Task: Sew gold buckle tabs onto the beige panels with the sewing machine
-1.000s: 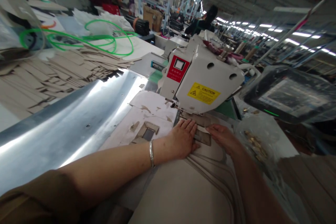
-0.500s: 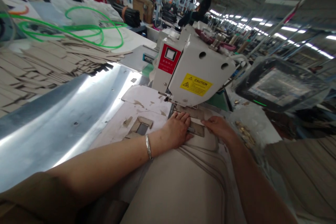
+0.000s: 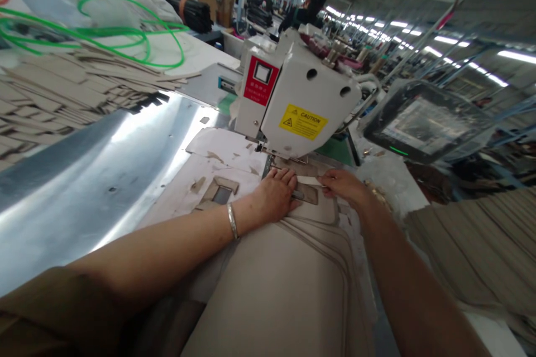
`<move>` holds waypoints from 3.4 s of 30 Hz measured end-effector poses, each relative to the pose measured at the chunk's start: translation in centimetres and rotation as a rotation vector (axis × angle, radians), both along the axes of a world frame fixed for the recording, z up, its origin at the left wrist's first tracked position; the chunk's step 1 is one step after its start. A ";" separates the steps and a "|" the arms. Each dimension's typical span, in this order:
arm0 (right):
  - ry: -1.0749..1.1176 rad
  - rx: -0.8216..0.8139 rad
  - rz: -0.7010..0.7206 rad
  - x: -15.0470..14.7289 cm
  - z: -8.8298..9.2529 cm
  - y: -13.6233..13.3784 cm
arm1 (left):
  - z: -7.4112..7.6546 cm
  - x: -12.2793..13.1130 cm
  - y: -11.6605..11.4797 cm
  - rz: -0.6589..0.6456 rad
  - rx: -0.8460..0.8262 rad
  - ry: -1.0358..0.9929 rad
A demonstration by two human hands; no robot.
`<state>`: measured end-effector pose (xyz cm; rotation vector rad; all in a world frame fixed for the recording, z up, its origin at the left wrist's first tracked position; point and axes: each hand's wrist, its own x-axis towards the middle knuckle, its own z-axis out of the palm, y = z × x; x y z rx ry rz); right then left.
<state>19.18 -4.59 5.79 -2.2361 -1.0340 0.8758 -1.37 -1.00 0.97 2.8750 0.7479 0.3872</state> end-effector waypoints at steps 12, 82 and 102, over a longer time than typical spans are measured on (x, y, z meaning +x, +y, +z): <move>0.478 0.126 -0.275 -0.5 -0.8 -0.8 | 0.2 0.1 0.0 0.008 -0.015 0.020; 0.235 -0.188 -0.068 -3.8 -1.8 2.1 | 0.9 -7.3 3.2 0.003 0.231 0.029; 0.259 -0.198 -0.027 -8.7 -1.6 6.5 | 1.2 -11.0 6.1 0.166 0.106 0.028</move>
